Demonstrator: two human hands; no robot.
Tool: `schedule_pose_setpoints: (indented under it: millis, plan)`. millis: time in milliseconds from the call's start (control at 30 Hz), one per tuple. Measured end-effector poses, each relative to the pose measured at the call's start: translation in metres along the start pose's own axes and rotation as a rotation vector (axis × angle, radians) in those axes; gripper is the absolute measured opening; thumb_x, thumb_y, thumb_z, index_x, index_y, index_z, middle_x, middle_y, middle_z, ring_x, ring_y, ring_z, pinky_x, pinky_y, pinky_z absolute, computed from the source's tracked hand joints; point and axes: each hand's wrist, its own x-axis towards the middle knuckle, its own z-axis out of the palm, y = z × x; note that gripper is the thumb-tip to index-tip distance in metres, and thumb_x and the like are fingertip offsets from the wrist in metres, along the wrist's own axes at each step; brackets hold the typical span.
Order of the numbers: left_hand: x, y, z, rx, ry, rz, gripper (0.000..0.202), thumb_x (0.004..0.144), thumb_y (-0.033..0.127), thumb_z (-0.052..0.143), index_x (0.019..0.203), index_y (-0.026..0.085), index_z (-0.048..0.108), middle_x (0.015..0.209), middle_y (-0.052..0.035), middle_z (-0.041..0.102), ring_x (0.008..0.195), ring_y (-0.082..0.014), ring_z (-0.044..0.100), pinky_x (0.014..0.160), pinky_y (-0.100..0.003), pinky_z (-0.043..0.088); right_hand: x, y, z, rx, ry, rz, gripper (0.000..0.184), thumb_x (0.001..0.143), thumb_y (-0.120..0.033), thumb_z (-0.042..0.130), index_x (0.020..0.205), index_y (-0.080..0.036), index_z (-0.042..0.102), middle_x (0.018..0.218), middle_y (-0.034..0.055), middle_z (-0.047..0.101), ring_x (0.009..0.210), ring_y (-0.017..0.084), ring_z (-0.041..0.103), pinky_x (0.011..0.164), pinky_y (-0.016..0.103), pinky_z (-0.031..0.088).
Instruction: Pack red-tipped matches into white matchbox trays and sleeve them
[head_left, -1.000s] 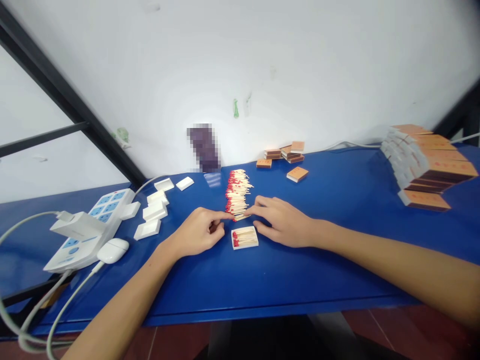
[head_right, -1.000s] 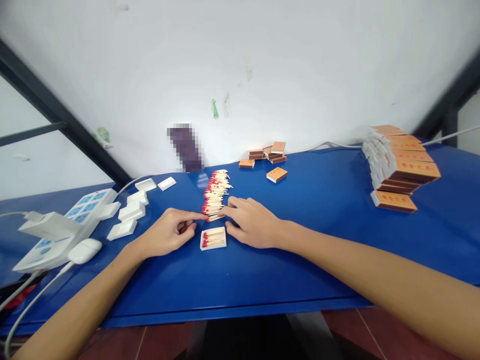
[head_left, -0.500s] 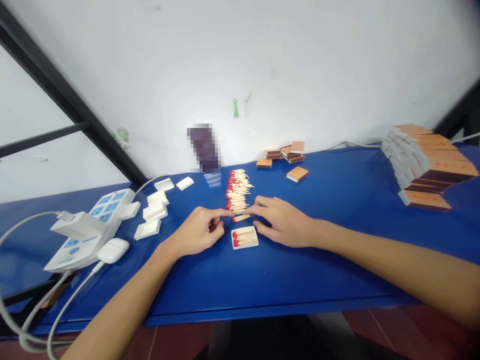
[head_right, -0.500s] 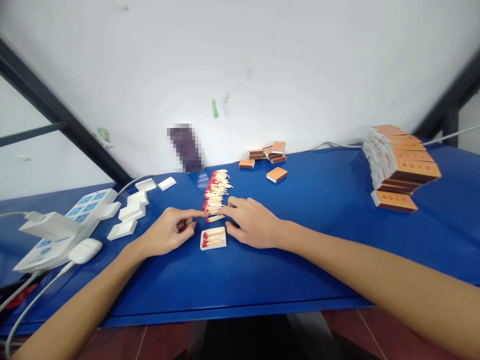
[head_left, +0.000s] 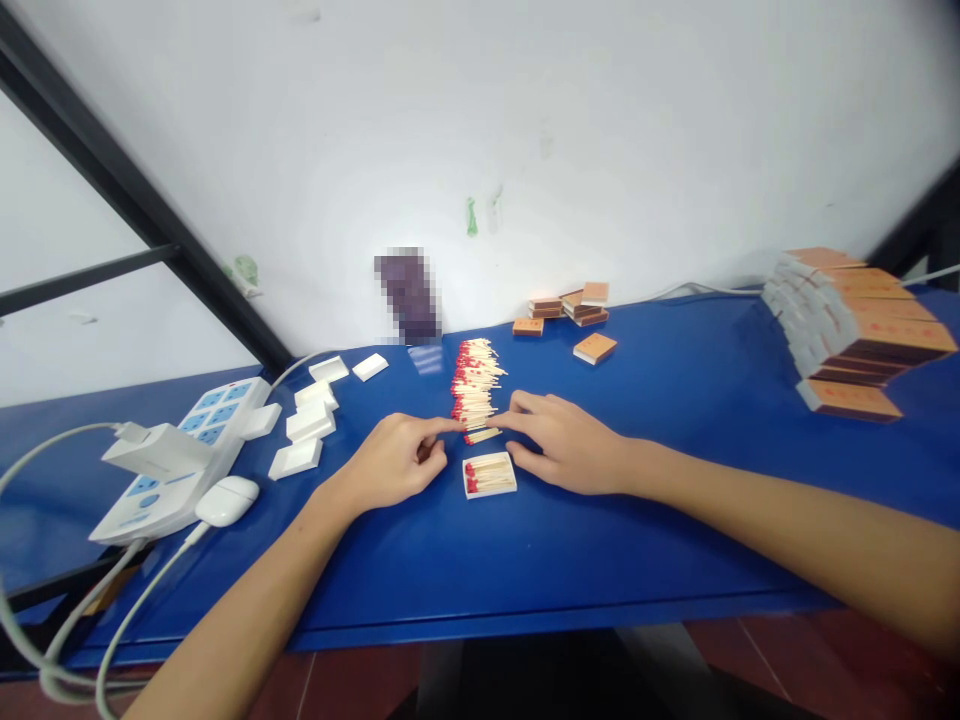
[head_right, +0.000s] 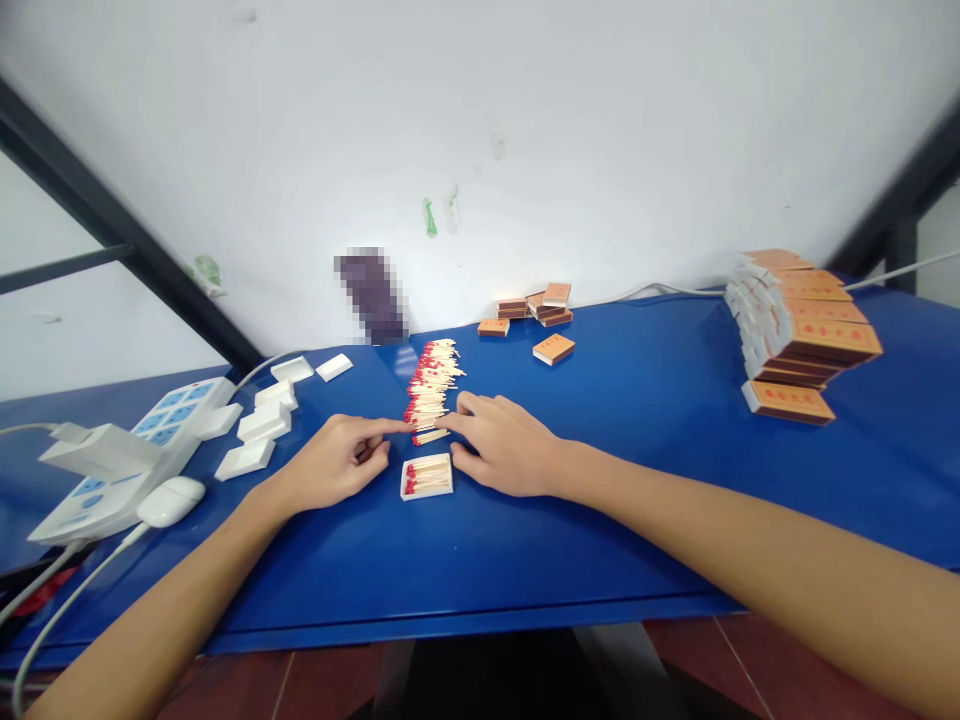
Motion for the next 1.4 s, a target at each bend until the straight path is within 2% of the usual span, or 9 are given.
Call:
schedule_pose_setpoints:
  millis: [300,700,1400]
  plan:
    - [0.0,0.0015,-0.0003,-0.004,-0.008,0.002,0.04,0.083,0.012,0.051,0.118,0.02,0.069,0.057,0.0056,0.057,0.05,-0.0083,0.049,0.056,-0.022,0.035,-0.0003,-0.0009,-0.001,-0.018,-0.005,0.006,0.036,0.096,-0.025,0.045,0.128,-0.018,0.059,0.102,0.008,0.056,0.076,0.018,0.052,0.073,0.033,0.04]
    - [0.0001,-0.001,0.0004,0.013,-0.01,0.001,0.046,0.083,0.012,0.05,0.126,0.021,0.065,0.058,0.006,0.057,0.051,-0.0081,0.049,0.057,-0.022,0.036,-0.0001,-0.0015,-0.0015,-0.007,-0.011,0.012,0.034,0.096,-0.024,0.046,0.126,-0.018,0.06,0.103,0.008,0.056,0.076,0.018,0.052,0.072,0.033,0.04]
    - [0.0001,-0.0004,0.0006,0.015,-0.011,0.008,0.044,0.083,0.011,0.052,0.124,0.022,0.066,0.059,0.0062,0.058,0.052,-0.0085,0.051,0.058,-0.022,0.037,-0.0011,-0.0005,-0.0014,0.033,0.002,-0.014,0.037,0.095,-0.022,0.047,0.128,-0.026,0.063,0.102,0.0064,0.057,0.077,0.016,0.054,0.073,0.032,0.04]
